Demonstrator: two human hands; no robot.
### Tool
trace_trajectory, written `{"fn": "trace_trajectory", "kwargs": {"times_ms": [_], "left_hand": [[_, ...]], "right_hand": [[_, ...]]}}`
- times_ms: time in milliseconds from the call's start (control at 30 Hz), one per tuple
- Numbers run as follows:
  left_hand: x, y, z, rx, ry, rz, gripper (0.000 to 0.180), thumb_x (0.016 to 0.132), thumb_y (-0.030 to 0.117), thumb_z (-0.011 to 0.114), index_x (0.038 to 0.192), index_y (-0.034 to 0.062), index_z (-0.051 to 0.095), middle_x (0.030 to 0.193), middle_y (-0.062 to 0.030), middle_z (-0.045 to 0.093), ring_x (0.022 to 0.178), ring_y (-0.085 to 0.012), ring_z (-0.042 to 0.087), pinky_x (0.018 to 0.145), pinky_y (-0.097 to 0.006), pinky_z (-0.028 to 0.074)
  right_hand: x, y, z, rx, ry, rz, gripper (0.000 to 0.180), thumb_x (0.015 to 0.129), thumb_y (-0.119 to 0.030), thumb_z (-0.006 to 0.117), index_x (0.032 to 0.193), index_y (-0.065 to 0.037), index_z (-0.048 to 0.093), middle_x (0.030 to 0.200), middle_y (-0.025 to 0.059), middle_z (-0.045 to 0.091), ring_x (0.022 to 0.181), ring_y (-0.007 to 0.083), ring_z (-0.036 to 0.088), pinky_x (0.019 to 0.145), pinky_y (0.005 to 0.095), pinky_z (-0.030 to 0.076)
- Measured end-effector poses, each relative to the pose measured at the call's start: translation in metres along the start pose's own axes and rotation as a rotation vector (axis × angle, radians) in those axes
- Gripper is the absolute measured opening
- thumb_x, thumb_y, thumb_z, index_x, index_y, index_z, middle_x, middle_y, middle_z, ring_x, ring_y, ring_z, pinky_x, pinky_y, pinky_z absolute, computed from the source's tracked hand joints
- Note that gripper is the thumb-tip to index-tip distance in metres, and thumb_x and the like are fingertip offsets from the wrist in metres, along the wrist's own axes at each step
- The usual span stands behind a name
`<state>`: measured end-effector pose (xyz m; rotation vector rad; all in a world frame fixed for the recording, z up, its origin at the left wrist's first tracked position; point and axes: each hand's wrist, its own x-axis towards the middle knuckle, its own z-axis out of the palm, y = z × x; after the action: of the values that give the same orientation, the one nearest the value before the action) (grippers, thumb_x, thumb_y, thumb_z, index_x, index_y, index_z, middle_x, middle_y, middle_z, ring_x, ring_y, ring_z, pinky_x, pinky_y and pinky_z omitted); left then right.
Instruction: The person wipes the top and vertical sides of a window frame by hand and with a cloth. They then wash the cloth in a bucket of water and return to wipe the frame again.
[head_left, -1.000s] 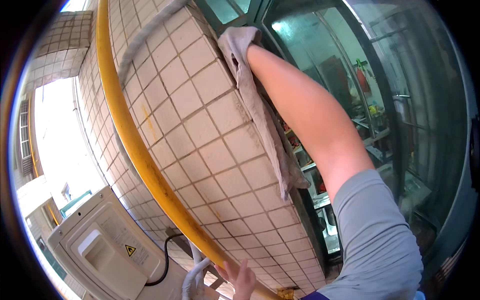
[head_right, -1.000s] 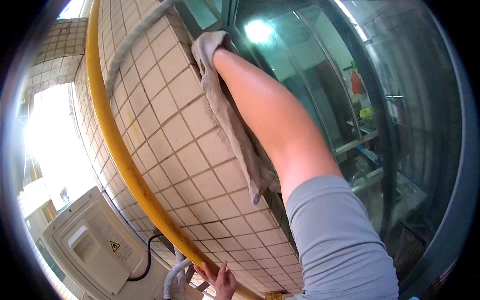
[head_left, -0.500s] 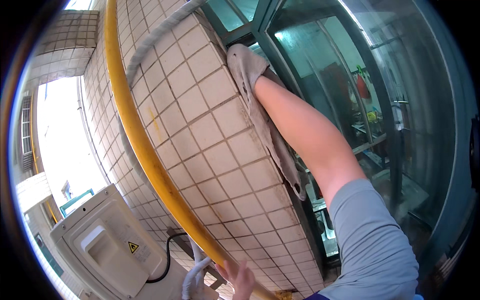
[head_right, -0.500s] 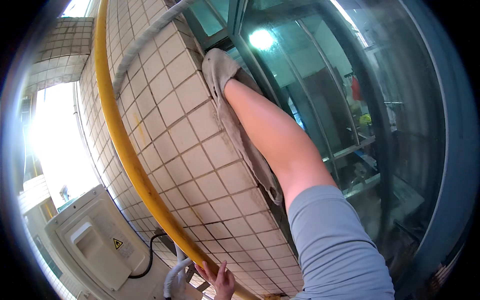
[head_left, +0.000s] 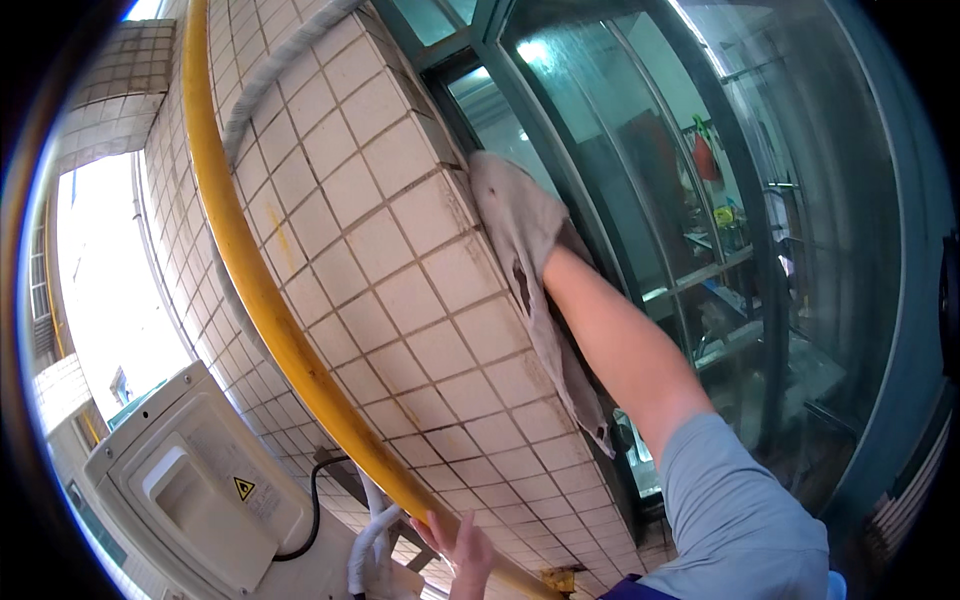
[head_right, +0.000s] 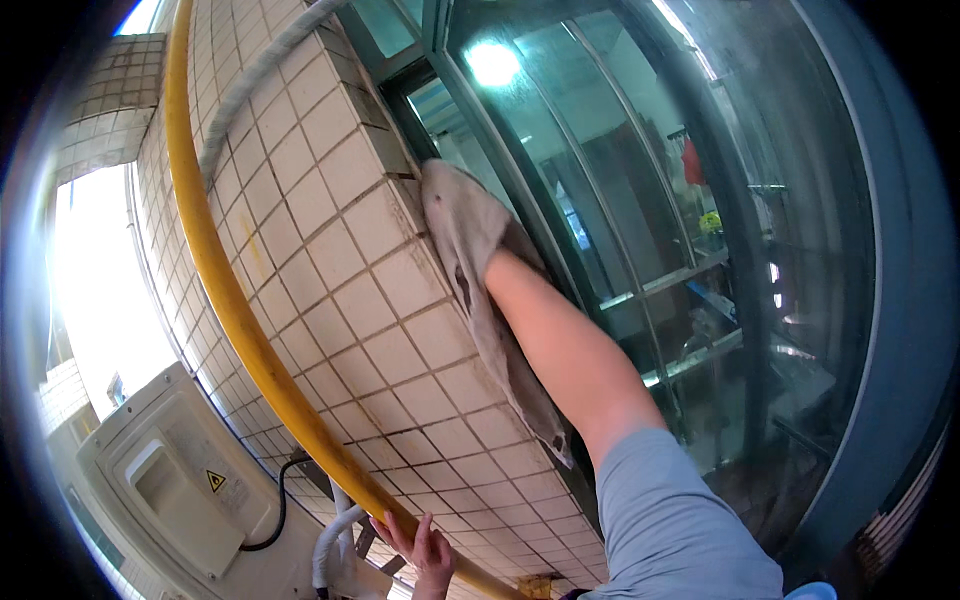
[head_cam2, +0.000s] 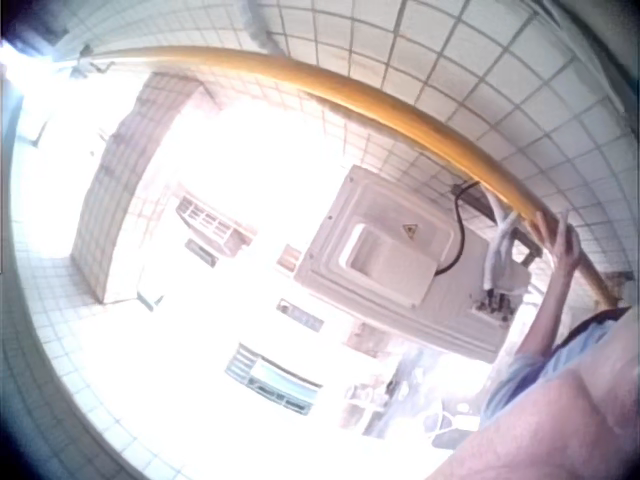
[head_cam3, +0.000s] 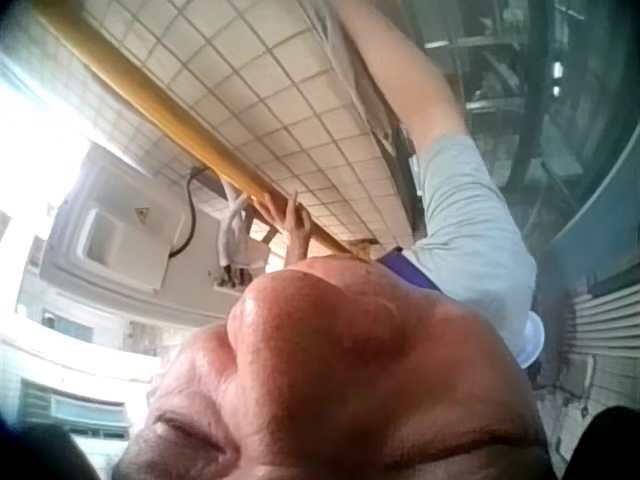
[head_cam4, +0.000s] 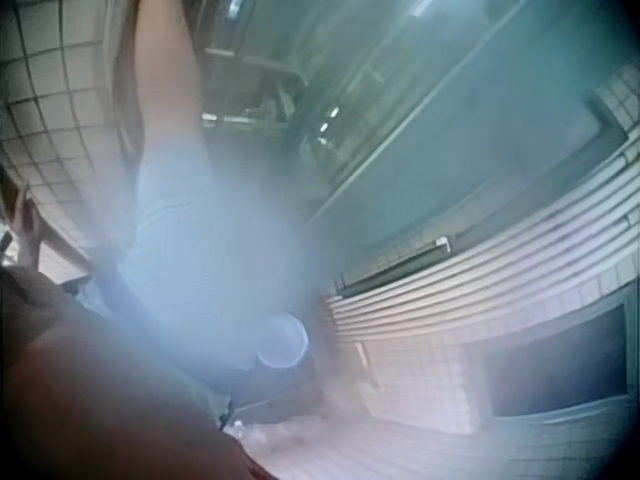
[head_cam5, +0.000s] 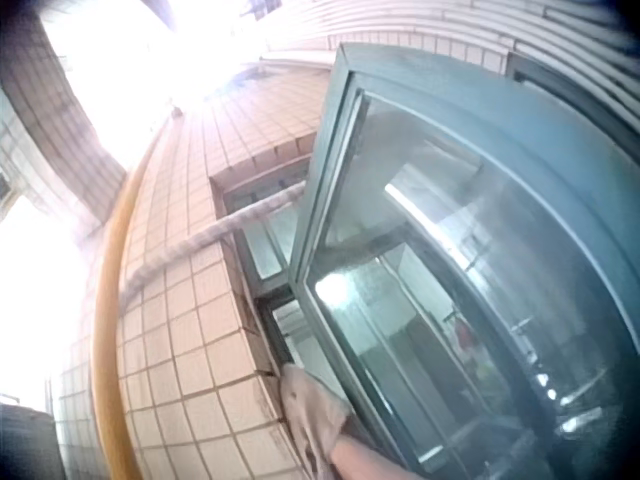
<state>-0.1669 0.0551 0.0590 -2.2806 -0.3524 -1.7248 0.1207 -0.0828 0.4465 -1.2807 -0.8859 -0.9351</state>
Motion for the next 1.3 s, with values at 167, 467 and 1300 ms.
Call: {"fn": "trace_trajectory", "kwargs": {"times_ms": [167,467,1300], "left_hand": [[-0.011,-0.008,-0.009,0.032,0.019,0.025,0.049,0.071,-0.002,0.05,0.117,0.0099,0.063,0.154,-0.0249,0.021,0.141,-0.0566,0.006,0.111,-0.064,0.011],[-0.005,-0.003,-0.015,-0.028,-0.042,-0.018,0.048,0.076,0.001,0.055,0.122,0.0137,0.06,0.155,-0.0217,0.017,0.141,-0.0555,0.004,0.111,-0.066,0.01],[-0.007,0.006,-0.009,0.025,-0.094,-0.021,0.053,0.079,0.001,0.053,0.131,0.011,0.053,0.156,-0.0277,0.008,0.141,-0.0556,-0.003,0.11,-0.069,0.005]], "right_hand": [[-0.086,0.022,-0.014,0.007,-0.091,0.026,0.021,0.091,-0.017,0.042,0.099,-0.005,0.057,0.101,0.0225,0.063,0.098,0.0398,0.061,0.08,0.0462,0.047],[-0.193,0.107,0.009,0.029,-0.106,0.099,0.021,0.093,-0.021,0.043,0.092,-0.008,0.059,0.089,0.021,0.062,0.088,0.037,0.063,0.071,0.046,0.049],[-0.26,0.125,0.005,-0.129,-0.225,0.064,0.029,0.089,-0.03,0.05,0.099,-0.007,0.065,0.105,0.0166,0.066,0.1,0.0316,0.063,0.082,0.0436,0.05]]}}
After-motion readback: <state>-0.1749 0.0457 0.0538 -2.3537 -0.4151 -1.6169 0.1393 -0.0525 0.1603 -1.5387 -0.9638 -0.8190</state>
